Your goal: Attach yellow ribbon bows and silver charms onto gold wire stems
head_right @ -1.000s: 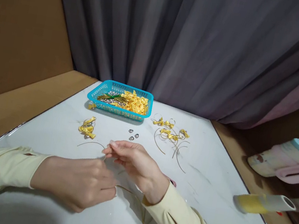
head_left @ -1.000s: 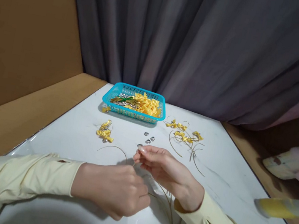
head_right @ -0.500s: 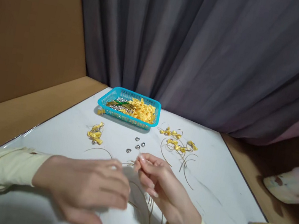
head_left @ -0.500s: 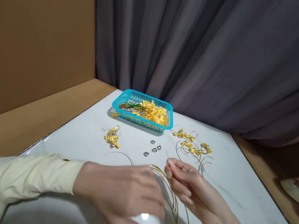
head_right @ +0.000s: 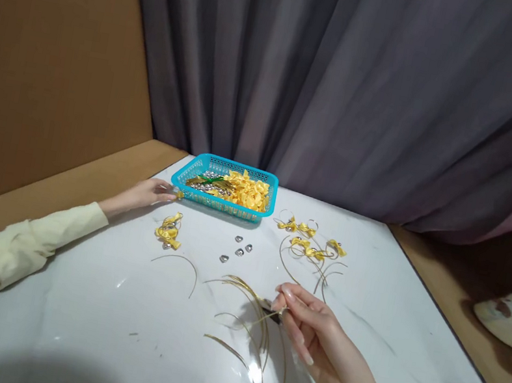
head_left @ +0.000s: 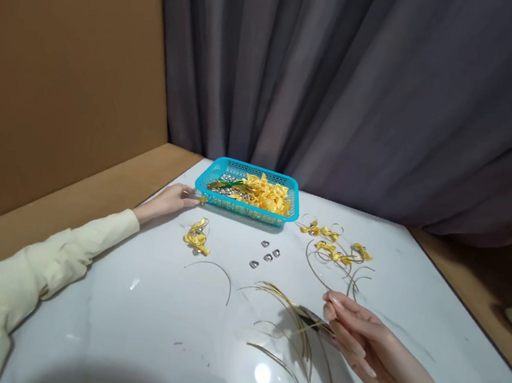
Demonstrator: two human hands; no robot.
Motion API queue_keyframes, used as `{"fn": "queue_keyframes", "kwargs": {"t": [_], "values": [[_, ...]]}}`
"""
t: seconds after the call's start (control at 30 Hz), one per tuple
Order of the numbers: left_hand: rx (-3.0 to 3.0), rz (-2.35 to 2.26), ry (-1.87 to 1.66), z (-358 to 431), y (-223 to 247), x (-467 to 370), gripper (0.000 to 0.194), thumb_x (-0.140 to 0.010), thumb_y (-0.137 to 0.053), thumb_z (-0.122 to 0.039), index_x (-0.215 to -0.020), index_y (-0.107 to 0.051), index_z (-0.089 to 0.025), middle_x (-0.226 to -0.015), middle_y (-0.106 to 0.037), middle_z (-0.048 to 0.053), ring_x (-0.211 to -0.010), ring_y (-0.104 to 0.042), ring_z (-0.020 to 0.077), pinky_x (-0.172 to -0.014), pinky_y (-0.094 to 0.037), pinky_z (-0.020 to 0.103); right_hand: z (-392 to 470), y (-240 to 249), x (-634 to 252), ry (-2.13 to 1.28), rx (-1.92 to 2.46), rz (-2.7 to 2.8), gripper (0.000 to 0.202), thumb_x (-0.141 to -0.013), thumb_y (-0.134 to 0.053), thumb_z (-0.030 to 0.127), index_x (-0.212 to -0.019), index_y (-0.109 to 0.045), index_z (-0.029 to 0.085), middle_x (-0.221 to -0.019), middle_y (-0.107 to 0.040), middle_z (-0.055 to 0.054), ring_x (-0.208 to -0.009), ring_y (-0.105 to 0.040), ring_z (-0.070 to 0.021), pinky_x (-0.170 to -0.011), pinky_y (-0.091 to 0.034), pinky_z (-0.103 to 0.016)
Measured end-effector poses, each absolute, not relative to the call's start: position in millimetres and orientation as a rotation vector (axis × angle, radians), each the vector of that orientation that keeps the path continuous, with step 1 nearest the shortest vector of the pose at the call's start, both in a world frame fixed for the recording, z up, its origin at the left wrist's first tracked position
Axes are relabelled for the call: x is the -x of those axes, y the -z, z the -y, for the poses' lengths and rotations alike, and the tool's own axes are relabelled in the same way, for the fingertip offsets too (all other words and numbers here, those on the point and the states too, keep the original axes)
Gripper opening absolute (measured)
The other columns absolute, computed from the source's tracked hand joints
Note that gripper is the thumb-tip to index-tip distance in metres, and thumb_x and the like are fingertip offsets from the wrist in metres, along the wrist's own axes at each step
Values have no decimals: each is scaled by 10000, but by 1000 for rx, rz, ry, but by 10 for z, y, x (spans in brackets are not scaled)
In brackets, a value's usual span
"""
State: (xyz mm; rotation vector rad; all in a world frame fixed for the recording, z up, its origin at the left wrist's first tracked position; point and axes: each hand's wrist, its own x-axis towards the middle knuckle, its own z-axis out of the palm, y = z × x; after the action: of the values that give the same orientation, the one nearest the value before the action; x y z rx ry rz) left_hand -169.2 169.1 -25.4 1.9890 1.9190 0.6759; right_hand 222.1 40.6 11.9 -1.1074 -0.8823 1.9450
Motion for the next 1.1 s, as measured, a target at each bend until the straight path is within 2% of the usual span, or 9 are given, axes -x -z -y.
{"fn": "queue_keyframes", "kwargs": {"t": [0.17,0.33,0.4,0.53,0.6,0.73,0.83,0.97,1.1], "values": [[-1932,-1807,-737,-1743,334,1549,252,-886,-530,-283,-1083,-552,-128,-1068,-585,73,-910,-594,195,-776,-508,387,-407,-60,-2224,-1989,1057,870,123,-738,-684,252,-689,-640,147,-460,-427,53,-365,-233,-15,-358,-268,-113],[-1941,-1656,-796,-1387,214,1280,194,-821,-587,-291,-771,-602,-104,-748,-639,30,-707,-616,180,-634,-495,292,-390,-4,-2208,-1970,1082,912,149,-740,-675,246,-663,-628,126,-632,-571,4,-354,-249,12,-327,-232,-123],[-1965,-1573,-794,-1163,105,1139,211,-828,-556,-320,-765,-601,-124,-706,-648,25,-631,-610,171,-553,-471,267,-380,3,-2192,-1975,1078,972,157,-765,-652,264,-701,-624,124,-613,-583,1,-334,-276,13,-333,-241,-135],[-2109,-1397,-833,-773,-104,891,131,-838,-546,-278,-812,-617,-171,-812,-676,29,-716,-615,162,-653,-471,281,-358,-19,-2147,-1970,1064,971,199,-791,-621,242,-966,-566,167,-662,-660,-29,-303,-370,-8,-362,-278,-154],[-2552,-1134,-991,-646,-164,818,114,-867,-506,-202,-879,-612,-164,-809,-679,51,-736,-609,166,-693,-464,307,-353,-23,-2133,-1973,1045,957,231,-809,-594,224,-1022,-513,185,-646,-667,-30,-290,-389,-13,-376,-289,-157],[-3078,-707,-1073,-502,-219,772,209,-876,-404,-85,-980,-579,-133,-870,-706,103,-831,-634,188,-686,-492,302,-344,29,-2138,-1999,1036,944,190,-817,-584,225,-974,-481,192,-624,-658,-27,-296,-426,-29,-352,-252,-152],[-3345,-556,-1062,-452,-233,776,266,-873,-354,-110,-901,-610,-174,-904,-716,89,-871,-636,182,-630,-515,285,-330,85,-2146,-2011,1034,956,147,-832,-570,231,-949,-490,191,-627,-655,-25,-302,-442,-32,-351,-250,-150],[-3536,-477,-1187,-428,-175,794,182,-782,-504,-94,-741,-620,-230,-823,-721,53,-771,-631,162,-425,-457,249,-309,107,-2108,-1994,1080,975,82,-848,-558,256,-882,-529,186,-620,-642,-11,-320,-449,-24,-376,-273,-150],[-3484,-518,-1179,-395,-138,810,165,-779,-549,-108,-796,-599,-265,-816,-723,19,-720,-641,150,-381,-463,230,-298,90,-2043,-1933,1162,1042,178,-830,-577,313,-742,-571,159,-651,-627,-14,-337,-433,-26,-387,-298,-175]]}}
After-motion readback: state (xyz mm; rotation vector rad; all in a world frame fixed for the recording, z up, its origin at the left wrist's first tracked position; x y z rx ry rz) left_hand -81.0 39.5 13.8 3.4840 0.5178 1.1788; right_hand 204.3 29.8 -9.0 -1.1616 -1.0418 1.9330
